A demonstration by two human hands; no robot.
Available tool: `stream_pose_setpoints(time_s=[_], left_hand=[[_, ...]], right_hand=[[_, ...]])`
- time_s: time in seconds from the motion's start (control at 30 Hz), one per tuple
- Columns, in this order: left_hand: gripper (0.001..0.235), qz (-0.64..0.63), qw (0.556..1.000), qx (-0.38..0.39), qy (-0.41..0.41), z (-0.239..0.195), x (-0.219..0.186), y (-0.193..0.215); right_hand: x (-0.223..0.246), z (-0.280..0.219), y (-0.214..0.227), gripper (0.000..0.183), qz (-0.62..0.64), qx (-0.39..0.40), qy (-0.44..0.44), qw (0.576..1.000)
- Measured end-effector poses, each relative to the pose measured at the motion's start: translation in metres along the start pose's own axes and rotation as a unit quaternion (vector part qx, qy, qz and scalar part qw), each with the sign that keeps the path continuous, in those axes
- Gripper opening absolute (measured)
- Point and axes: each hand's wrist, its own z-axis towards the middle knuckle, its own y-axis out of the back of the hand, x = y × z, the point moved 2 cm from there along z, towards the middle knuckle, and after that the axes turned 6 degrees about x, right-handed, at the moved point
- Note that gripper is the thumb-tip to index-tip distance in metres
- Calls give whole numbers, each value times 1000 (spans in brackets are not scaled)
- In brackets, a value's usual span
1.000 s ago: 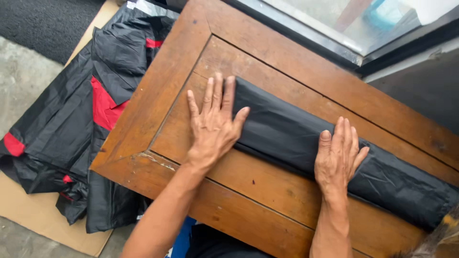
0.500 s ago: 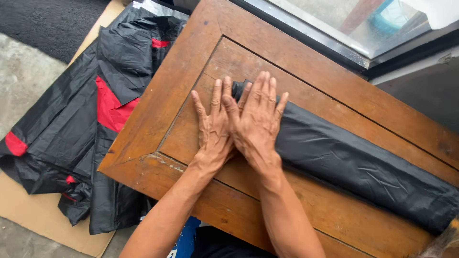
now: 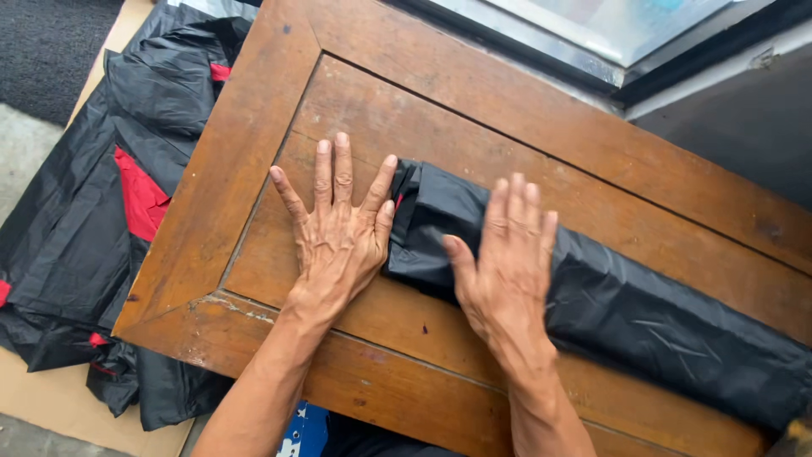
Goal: The person uses a feather duster to clean the surface of a folded black fabric item on a wooden table. They repeatedly brush the fabric, smooth it with their hands, and fold it into a compact roll.
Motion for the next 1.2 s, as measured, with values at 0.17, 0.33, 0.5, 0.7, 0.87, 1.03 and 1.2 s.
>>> stream_pose_setpoints(time_s=[0.17, 0.33, 0.5, 0.7, 0.87, 1.03, 1.2], left_hand=[[50, -13, 1000, 14, -11, 2, 1, 1], [50, -5, 1000, 0, -10, 2, 4, 1], [61, -62, 998, 9, 10, 2, 9, 15], [66, -12, 994, -80, -74, 3, -47, 106], [47, -7, 981, -75, -178, 13, -85, 85], [56, -87, 977, -87, -174, 23, -72, -9], [54, -27, 983, -93, -158, 15, -70, -24]], right_hand=[[-7, -11, 29, 71, 31, 1, -37, 999], [-52, -30, 34, 60, -28, -64, -117, 991], [-46, -36, -7, 68, -82, -90, -141, 983], [-9, -6, -16, 64, -64, -143, -121, 980], [-5, 10, -28, 59, -39, -142, -120, 982], [-14, 15, -36, 61, -23, -167, -114, 979], [-26, -6, -15, 58, -21, -143, -60, 988]])
